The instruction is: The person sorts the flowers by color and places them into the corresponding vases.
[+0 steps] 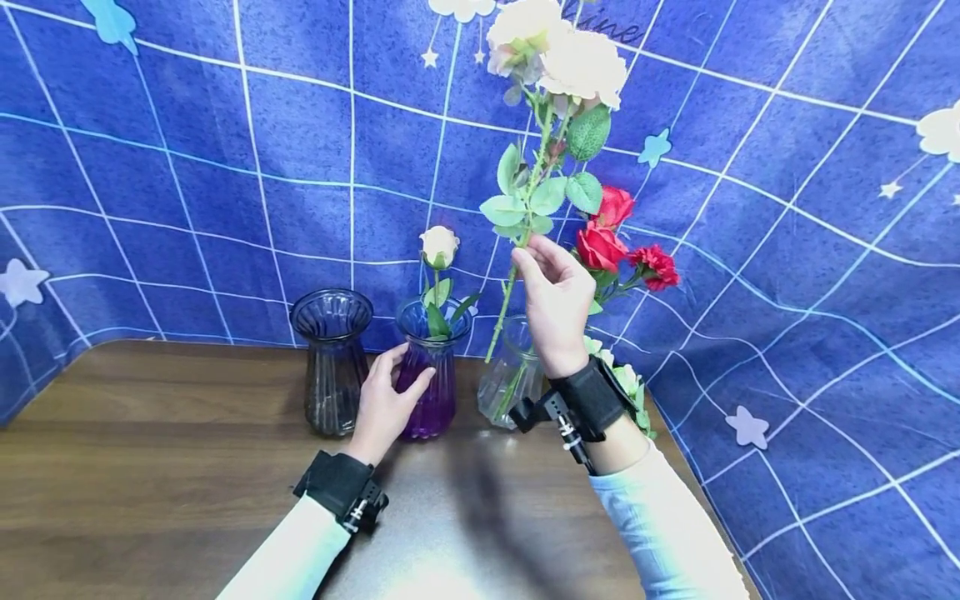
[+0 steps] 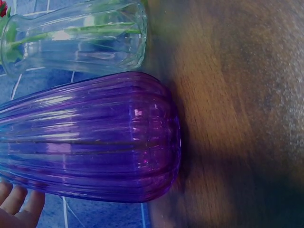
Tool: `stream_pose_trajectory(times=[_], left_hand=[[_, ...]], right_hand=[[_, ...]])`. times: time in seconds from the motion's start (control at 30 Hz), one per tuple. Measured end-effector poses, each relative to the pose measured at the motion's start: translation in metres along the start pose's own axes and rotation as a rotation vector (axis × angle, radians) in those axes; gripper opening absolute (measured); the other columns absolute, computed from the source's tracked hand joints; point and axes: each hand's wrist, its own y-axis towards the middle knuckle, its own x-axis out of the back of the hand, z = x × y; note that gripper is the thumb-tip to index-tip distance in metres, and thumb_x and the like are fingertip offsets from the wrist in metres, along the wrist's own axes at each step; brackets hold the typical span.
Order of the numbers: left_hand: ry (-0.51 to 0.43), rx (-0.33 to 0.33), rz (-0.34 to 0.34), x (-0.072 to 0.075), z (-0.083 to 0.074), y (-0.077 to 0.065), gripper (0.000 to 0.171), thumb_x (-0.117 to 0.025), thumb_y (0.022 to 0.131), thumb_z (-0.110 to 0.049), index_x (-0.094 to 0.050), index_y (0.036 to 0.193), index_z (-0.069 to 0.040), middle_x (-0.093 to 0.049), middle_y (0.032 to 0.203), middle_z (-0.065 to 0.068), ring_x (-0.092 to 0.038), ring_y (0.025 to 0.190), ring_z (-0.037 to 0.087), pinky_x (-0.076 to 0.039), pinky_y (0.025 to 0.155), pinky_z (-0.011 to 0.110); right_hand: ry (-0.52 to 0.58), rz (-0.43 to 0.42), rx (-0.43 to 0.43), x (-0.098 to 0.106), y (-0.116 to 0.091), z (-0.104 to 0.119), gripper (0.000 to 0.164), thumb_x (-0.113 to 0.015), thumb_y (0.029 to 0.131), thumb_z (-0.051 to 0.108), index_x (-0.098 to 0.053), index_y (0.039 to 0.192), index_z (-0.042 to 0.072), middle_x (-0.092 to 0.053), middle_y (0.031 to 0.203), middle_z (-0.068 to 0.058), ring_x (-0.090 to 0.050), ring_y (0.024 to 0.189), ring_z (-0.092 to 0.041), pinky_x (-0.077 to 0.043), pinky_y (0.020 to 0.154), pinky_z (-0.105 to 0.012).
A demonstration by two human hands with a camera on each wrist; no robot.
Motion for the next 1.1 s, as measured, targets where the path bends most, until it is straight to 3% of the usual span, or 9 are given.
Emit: stream_pose_trajectory(times=[0.47,0.7,1.1], left_hand=[[-0.003,-0.01,-0.019,0.0,0.002,0.001,0.053,-0.071,0.083,-0.029,-0.052,0.126,-0.006,-0.057,0.121,0.016,-0.057,0.112,0.029,-0.049,0.097,0.045],[0.003,-0.007,-0.008,0.0,0.002,0.0,0.053,-0.07,0.084,-0.03,-0.051,0.127,-0.006,-0.056,0.122,0.015,-0.056,0.114,0.028,-0.048,0.098,0.043],[-0.002,-0.027,-0.02,-0.001,0.002,-0.001,0.053,-0.071,0.083,-0.028,-0.052,0.126,-0.005,-0.057,0.121,0.016,-0.056,0.112,0.028,-0.049,0.096,0.043]], right_hand=[[0.076,0.003,0.015,-0.039,0.009,-0.021,0.024,-0.065,0.082,0.0,-0.066,0.104,-0.009,-0.068,0.084,-0.013,-0.059,0.067,0.002,-0.052,0.066,-0.015],[0.055,0.002,0.023,-0.048,0.01,-0.029,0.024,-0.065,0.083,-0.001,-0.065,0.105,-0.01,-0.067,0.09,-0.023,-0.058,0.066,0.003,-0.05,0.066,-0.013],[0.013,0.009,0.053,-0.057,0.014,-0.047,0.023,-0.065,0.083,0.0,-0.065,0.104,-0.01,-0.066,0.092,-0.026,-0.056,0.069,0.003,-0.049,0.067,-0.012]])
